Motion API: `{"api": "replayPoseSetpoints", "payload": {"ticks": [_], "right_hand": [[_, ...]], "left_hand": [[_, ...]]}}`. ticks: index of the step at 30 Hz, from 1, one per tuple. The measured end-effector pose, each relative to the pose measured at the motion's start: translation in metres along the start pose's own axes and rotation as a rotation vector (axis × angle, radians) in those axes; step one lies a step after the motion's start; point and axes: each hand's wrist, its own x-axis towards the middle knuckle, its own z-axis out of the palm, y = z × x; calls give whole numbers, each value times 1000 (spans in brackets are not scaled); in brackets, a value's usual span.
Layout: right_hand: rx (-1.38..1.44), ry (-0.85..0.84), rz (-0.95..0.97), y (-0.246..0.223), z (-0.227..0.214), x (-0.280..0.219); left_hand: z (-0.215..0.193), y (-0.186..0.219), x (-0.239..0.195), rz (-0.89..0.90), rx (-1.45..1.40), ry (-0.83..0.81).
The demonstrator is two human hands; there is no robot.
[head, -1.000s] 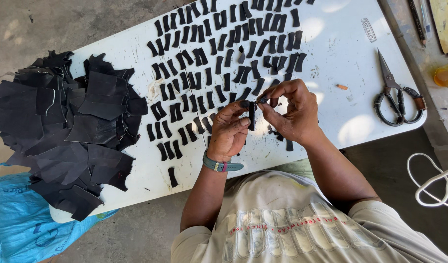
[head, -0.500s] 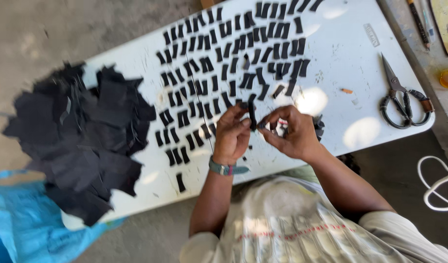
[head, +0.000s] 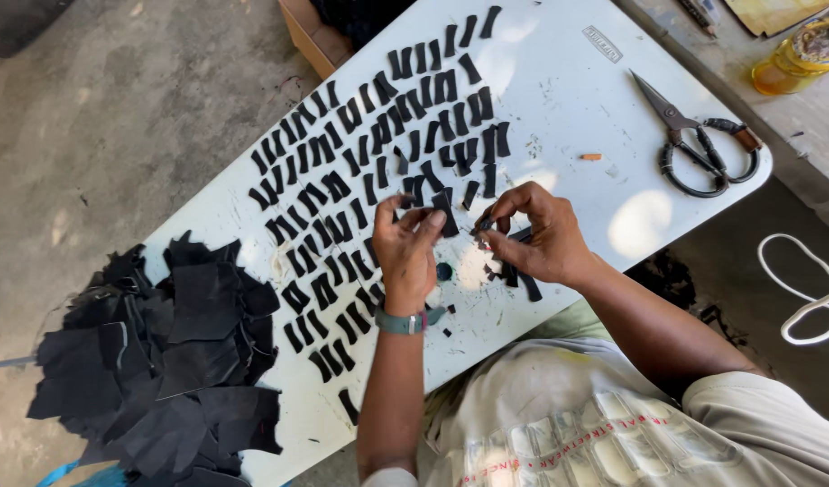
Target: The person sits at a white table outdoors and assembles small black rubber components by hand. They pick up individual pieces from a pile, manipulate them to fit together, and place the finished units into a growing stack on the table. Scissors and a bottle are visible on the table but are not used during the clip.
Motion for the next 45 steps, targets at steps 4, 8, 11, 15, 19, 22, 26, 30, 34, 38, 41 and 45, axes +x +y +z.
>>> {"api": "replayPoseSetpoints", "payload": {"ticks": [4, 8, 11, 15, 19, 22, 26, 30, 34, 38, 41, 45], "right_hand": [[143, 106, 129, 37, -10, 3], [254, 188, 208, 76, -31, 16], [284, 267, 171, 103, -45, 38], [255, 369, 246, 129, -59, 59], [267, 391, 287, 145, -65, 69], [242, 396, 315, 153, -68, 71], [238, 391, 367, 161, -71, 71], [286, 404, 381, 170, -72, 71], [277, 393, 419, 174, -72, 69], [222, 360, 501, 169, -71, 71], [220, 355, 514, 163, -71, 70], [47, 297, 414, 156, -74, 67]], "left_hand": [[19, -19, 59, 49, 202, -44], [48, -41, 126, 60, 430, -95], [75, -55, 172, 133, 638, -109], [111, -78, 228, 225, 879, -56], [135, -106, 277, 116, 976, -7], [145, -129, 308, 157, 1072, -4], [151, -144, 341, 4, 1175, 6], [149, -155, 360, 31, 1243, -13], [139, -171, 367, 198, 1283, -47], [130, -168, 363, 269, 1214, -96], [124, -149, 340, 230, 1176, -74], [112, -115, 293, 311, 1146, -97]]}}
